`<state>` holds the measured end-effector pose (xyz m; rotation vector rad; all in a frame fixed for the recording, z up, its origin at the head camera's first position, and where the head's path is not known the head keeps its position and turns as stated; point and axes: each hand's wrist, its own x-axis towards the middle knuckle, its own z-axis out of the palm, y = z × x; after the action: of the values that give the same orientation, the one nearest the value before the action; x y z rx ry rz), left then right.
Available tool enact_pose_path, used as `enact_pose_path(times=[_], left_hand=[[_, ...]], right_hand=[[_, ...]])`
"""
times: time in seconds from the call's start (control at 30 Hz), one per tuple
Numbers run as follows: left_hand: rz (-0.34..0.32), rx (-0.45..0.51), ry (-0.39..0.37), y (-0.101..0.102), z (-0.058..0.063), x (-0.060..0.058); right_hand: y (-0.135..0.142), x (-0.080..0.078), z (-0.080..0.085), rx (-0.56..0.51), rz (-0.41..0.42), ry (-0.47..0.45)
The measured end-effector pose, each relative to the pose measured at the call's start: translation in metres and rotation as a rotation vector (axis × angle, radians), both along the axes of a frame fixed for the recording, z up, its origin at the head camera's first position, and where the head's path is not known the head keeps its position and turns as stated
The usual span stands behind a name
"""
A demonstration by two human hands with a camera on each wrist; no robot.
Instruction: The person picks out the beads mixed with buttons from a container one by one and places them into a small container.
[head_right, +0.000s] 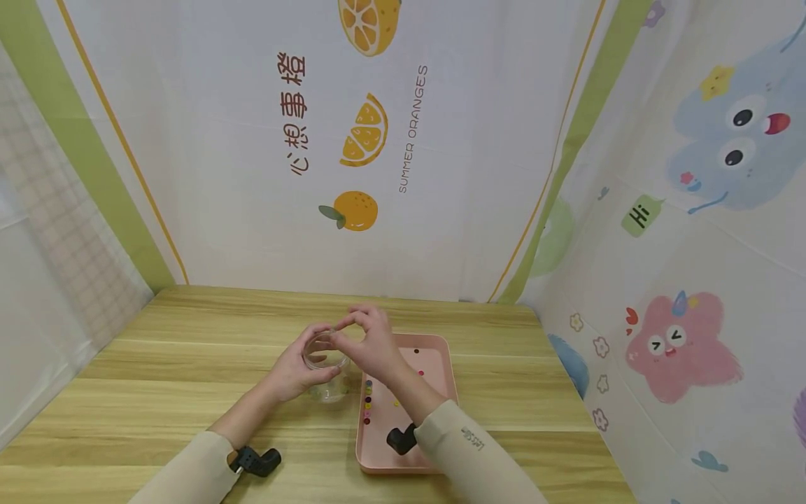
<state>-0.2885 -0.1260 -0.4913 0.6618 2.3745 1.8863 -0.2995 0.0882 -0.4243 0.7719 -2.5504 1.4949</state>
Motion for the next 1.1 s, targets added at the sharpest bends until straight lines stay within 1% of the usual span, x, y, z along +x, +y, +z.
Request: enact_pose_path(times=[0.27, 0.47, 0.6, 0.77, 0.97, 1.1], left_hand=[[-0.001, 0.004, 0.006, 0.0, 0.0, 0.0], [-0.005, 0.011, -0.009, 0.0, 0.0, -0.001], [-0.005, 0.021, -0.015, 0.0, -0.001, -0.001], [-0.003, 0.014, 0.003, 0.0, -0.002, -0.001], [-0.013, 0.015, 0.012, 0.0, -0.002, -0.001], [-0.02, 0.024, 0.009, 0.0, -0.002, -0.001]], right_hand=[[-0.004, 0.001, -0.004, 0.031, 0.007, 0.04], [-0.006, 0.001, -0.007, 0.051, 0.013, 0.057], [-0.006, 0.002, -0.008, 0.061, 0.011, 0.052], [-0.004, 0.002, -0.008, 0.089, 0.016, 0.037], [0.004, -0.001, -0.009, 0.106, 0.021, 0.003], [0.01, -0.002, -0.011, 0.1, 0.007, -0.011]])
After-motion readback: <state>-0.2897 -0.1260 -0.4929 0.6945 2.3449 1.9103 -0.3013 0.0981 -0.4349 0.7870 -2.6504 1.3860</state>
